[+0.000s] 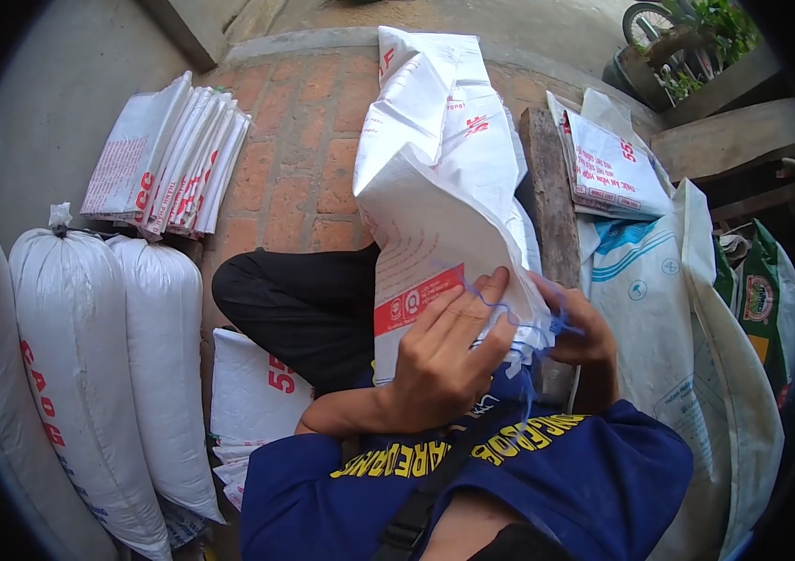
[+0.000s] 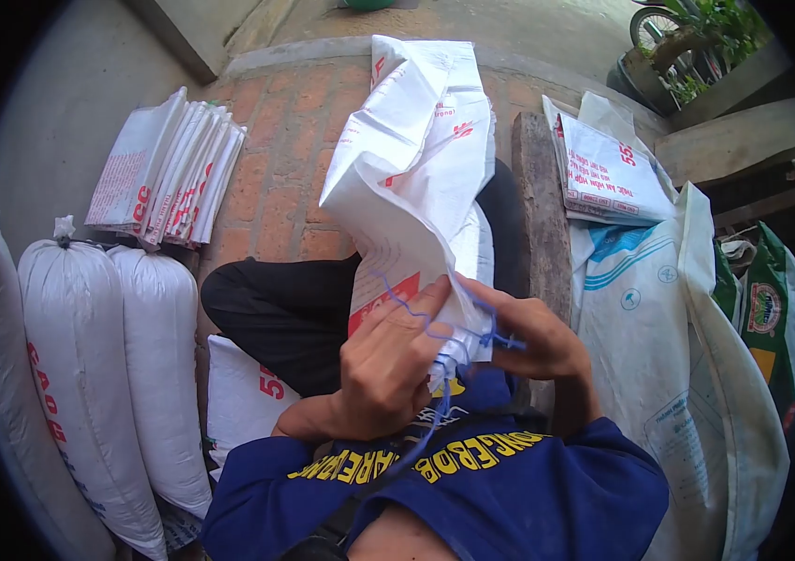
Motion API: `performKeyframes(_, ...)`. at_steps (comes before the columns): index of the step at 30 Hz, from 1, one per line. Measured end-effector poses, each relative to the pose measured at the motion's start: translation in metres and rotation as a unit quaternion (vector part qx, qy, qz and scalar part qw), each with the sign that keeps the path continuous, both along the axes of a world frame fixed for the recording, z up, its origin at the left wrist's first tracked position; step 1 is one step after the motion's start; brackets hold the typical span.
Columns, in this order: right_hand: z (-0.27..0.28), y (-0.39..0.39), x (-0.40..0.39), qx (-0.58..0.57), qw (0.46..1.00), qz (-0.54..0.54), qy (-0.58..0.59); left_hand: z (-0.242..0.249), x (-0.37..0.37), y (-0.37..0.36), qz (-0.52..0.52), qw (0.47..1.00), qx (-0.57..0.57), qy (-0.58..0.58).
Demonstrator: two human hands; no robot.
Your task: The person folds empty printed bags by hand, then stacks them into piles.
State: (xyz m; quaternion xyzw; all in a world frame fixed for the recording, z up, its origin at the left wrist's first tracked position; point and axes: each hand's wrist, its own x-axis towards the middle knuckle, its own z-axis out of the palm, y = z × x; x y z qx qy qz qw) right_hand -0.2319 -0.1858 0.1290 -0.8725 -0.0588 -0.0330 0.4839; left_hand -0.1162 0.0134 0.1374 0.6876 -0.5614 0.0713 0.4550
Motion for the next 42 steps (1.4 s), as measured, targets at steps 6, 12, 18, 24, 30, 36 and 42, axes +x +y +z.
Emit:
performKeyframes(6,0.017,-0.011,0.013,-0.075,0.987,0.022,-0.137,-0.032,-0.015,-0.021,-0.048,0.996,0.035,-0.071)
performKeyframes(12,0.026,-0.084,0.039,0.031,0.991,-0.132,-0.013,-0.042,-0.004,-0.011,-0.223,0.969,0.095,-0.043)
performKeyframes(18,-0.082,-0.096,0.171,-0.027,0.86,-0.241,0.45,-0.05,-0.008,-0.006,-0.395,0.894,0.213,0.015)
performKeyframes(24,-0.121,-0.136,0.191,0.246,0.917,-0.208,0.237,-0.059,-0.007,-0.004,-0.391,0.885,0.212,0.135)
performKeyframes(30,-0.108,-0.177,0.116,-0.008,0.929,-0.349,0.125,-0.036,0.015,0.016,-0.32,0.927,0.154,0.121)
performKeyframes(36,-0.009,-0.095,0.06,-0.235,0.967,0.05,0.085,0.013,0.042,0.013,-0.181,0.973,0.145,-0.024)
performKeyframes(42,0.034,-0.01,0.06,-0.095,0.977,0.015,-0.19,0.037,0.046,-0.011,-0.069,0.994,0.039,-0.075)
